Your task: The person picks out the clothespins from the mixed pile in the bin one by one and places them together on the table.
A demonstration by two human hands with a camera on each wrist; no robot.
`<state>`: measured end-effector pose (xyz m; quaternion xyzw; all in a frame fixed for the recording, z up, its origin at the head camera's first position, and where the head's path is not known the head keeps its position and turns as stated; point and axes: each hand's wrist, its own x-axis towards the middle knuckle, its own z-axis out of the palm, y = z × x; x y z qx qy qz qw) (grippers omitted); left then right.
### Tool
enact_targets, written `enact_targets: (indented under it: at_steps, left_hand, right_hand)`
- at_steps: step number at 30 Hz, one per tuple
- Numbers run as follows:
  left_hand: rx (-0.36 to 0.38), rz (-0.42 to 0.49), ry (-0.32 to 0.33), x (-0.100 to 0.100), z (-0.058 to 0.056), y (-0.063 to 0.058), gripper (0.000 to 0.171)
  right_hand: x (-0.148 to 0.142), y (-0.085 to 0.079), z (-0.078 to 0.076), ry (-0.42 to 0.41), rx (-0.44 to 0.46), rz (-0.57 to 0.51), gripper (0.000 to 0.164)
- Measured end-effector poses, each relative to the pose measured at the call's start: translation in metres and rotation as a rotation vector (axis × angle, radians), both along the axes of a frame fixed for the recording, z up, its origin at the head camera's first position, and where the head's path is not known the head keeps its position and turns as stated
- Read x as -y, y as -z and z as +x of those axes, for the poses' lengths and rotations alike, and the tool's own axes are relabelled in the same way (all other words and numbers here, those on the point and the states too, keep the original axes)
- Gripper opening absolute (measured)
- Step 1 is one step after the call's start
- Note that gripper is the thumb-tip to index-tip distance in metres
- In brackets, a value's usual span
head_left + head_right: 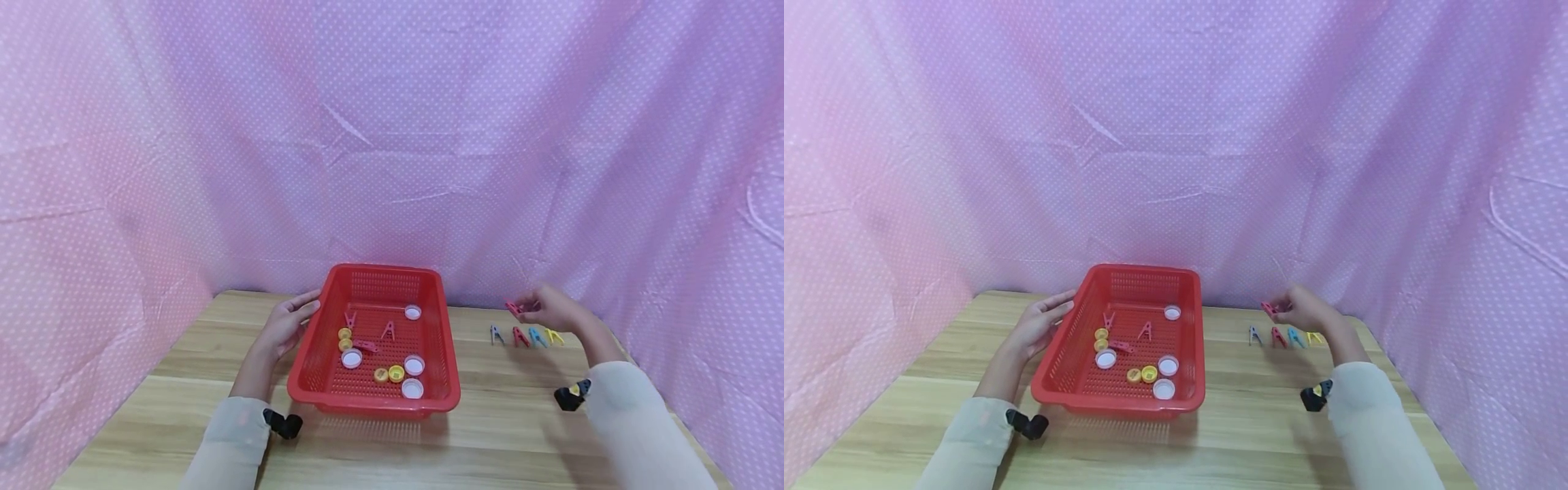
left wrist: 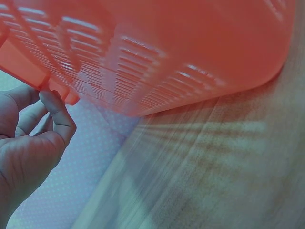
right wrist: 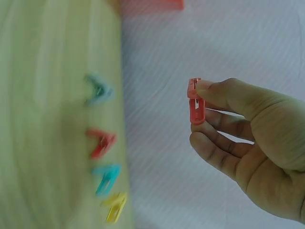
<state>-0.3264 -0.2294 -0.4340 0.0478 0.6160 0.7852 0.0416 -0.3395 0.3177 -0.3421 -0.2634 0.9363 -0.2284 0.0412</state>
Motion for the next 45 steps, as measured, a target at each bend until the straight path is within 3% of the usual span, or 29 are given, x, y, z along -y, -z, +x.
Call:
enact_targets:
  at_steps: [6, 13, 18, 33, 45]
  left_hand:
    - [-0.004, -0.004, 0.003, 0.000, 0.001, 0.000, 0.056]
    - [0.008, -0.012, -0.011, 0.000, 0.001, 0.000, 0.052]
    - [0.002, -0.008, -0.002, 0.000, 0.001, 0.000, 0.053]
    - [-0.001, 0.013, 0.007, 0.000, 0.001, -0.002, 0.054]
    - [-0.004, 0.023, 0.017, 0.001, -0.001, 0.001, 0.056]
  right_hand:
    - [-0.031, 0.020, 0.015, 0.029, -0.063, 0.022, 0.024]
    - [-0.059, 0.040, 0.031, 0.134, -0.140, 0.130, 0.031]
    - [-0.073, 0.051, 0.036, 0.117, -0.177, 0.108, 0.025]
    - [-0.090, 0.074, 0.044, 0.216, 0.017, 0.072, 0.030]
    - [-0.097, 0.086, 0.043, 0.260, 0.002, 0.067, 0.031]
